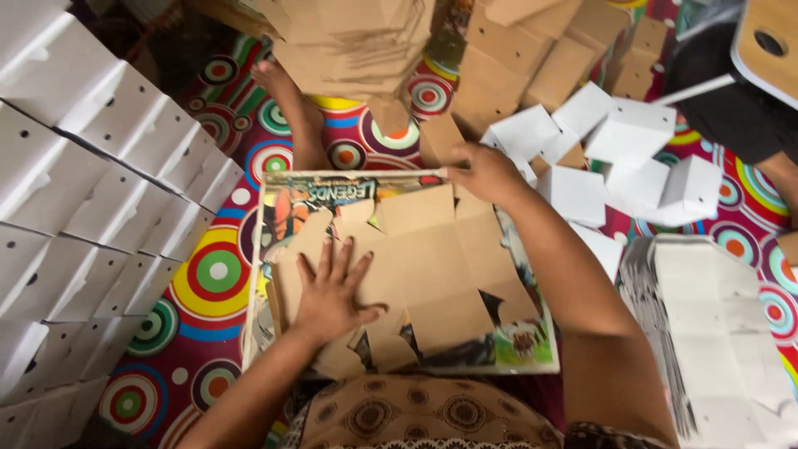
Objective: Assembling small white and brown cardboard boxes by folding flat sheets along pre-scored lines and tucking in tabs.
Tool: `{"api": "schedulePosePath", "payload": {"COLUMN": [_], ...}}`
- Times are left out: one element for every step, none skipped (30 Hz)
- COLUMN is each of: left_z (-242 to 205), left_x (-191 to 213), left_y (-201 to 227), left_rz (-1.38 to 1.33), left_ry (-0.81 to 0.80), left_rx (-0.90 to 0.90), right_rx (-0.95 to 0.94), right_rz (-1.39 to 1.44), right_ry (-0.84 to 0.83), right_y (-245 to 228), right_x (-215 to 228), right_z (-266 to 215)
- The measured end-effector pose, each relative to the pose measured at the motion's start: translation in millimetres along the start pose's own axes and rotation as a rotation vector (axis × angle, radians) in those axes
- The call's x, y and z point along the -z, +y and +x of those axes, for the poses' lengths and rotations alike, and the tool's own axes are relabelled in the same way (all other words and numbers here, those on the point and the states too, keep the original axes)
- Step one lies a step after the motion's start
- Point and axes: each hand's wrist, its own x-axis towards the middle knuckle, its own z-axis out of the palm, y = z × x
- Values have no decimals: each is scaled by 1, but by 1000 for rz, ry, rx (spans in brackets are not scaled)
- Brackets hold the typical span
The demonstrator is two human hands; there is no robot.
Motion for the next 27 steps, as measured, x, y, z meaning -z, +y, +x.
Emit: {"api": "schedulePosePath", "payload": {"left_z": [0, -1, -1, 0, 0, 5, 9, 13, 13, 14, 15, 18, 20, 19, 14, 11, 7, 5, 2, 1, 3, 1, -1, -3, -5, -6, 2], "left_x": [3, 6, 10, 11, 12, -10, -33, -55, -58, -61, -65, -65, -67, -69, -48, -26, -4, -3, -1, 2, -2, -7, -12, -6, 1, 8, -26], "left_y": [1, 2, -1, 0, 0, -7, -14, -20, -23, -24, -24, -24, -24, -26, -23, -19, -13, -17, -20, -23, -29, -33, -38, -32, -26, -19, -14], "left_rz": [-19, -37, -33, -46, -60, -69, 77, 229, 227, 209, 192, 183, 188, 194, 188, -3, -194, -191, -308, -421, -416, -710, -1002, -996, -1316, -1640, -1636], "left_ry": [-17, -37, -31, -65, -98, -98, 265, 629, 630, 630, 631, 631, 644, 647, 639, 314, -11, -12, 38, 92, 94, 216, 340, 333, 306, 285, 292], "left_rx": [0, -1, 7, -3, -12, 0, -85, -163, -149, -159, -170, -156, -155, -168, -169, -114, -54, -59, -58, -57, -60, -78, -95, -95, -178, -261, -258], "right_rx": [-48, -99, -89, -205, -321, -310, -380, -450, -440, -466, -492, -484, -407, -341, -346, -310, -272, -276, 27, 346, 348, 160, -39, -42, -145, -240, -235], "right_rz": [-78, -152, -150, -133, -117, -124, -120, -116, -123, -168, -212, -224, -260, -283, -284, -107, 70, 71, 492, 906, 908, 1153, 1387, 1396, 1474, 1537, 1537], "right_ry": [99, 199, 202, 124, 46, 38, 12, -11, -17, -7, 3, -4, 80, 161, 151, 231, 310, 313, 363, 405, 411, 288, 156, 157, 42, -83, -89], "right_y": [18, 35, 40, 46, 52, 43, 34, 25, 24, 24, 25, 16, 7, 0, -17, -34, -51, -51, -51, -51, -62, -74, -85, -71, -58, -44, -49], "right_x": [-18, -36, -45, -53, -62, -61, -60, -59, -63, -64, -65, -56, -46, -42, -24, -4, 17, 20, 23, 28, 31, 31, 31, 6, -19, -41, -57], "right_z": [48, 96, 120, 143, 167, 164, 161, 159, 161, 163, 164, 163, 161, 153, 135, 118, 100, 82, 62, 45, 23, -1, -25, -34, -43, -48, -60]}}
